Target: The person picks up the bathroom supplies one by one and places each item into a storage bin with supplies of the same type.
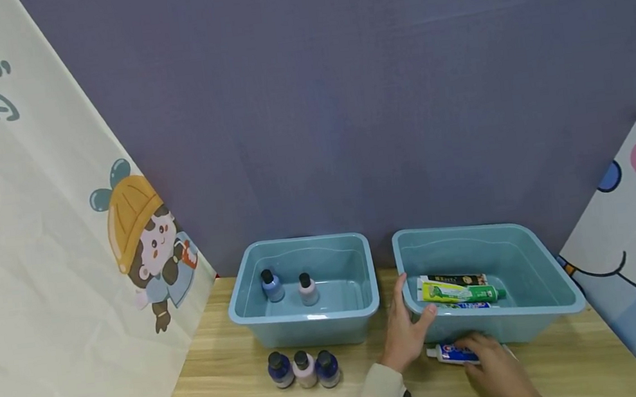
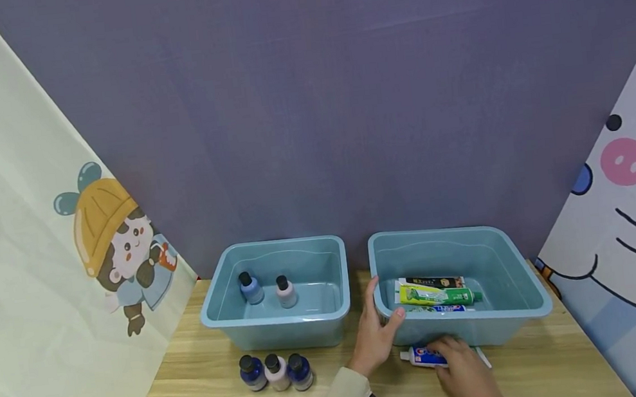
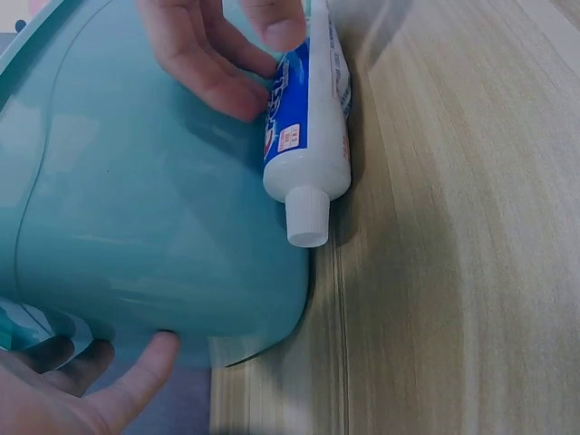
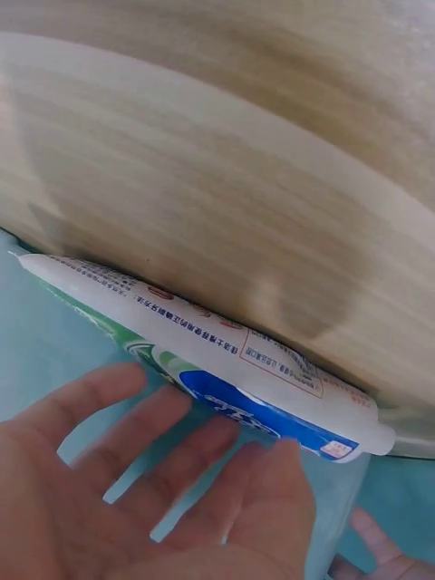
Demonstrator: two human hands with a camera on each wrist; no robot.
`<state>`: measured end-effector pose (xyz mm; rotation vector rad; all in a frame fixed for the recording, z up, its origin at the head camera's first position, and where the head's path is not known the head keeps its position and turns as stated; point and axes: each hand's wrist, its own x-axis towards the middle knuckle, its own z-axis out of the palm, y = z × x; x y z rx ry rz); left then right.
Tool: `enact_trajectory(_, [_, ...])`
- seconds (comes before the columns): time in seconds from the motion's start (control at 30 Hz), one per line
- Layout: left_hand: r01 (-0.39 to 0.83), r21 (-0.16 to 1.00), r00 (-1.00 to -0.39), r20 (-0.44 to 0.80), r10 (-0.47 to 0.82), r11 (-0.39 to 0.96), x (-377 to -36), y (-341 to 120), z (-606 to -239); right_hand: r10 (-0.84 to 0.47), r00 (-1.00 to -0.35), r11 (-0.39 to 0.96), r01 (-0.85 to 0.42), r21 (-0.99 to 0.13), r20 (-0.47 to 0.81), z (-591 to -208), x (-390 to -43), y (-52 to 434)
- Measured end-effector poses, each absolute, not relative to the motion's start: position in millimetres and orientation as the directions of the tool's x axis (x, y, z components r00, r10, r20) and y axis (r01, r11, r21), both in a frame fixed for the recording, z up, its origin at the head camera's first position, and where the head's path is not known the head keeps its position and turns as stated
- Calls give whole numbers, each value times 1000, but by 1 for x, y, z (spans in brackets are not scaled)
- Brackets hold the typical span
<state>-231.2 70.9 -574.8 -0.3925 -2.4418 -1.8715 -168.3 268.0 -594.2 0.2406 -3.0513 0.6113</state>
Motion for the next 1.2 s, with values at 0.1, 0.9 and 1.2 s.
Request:
enact_trajectory(0.1, [224, 945, -967, 185, 176, 238, -231, 71, -575, -145, -988, 920, -157, -359, 58, -595, -166, 266])
enact_trajectory(0.9, [233, 941, -965, 192, 178, 246, -231, 71, -575, -84, -995, 961, -67, -269, -53, -596, -171, 263])
enact_trajectory(1.2, [222, 945, -967, 182, 176, 242, -230, 71, -575, -112, -994, 969, -109, -222, 1, -602, -170, 266])
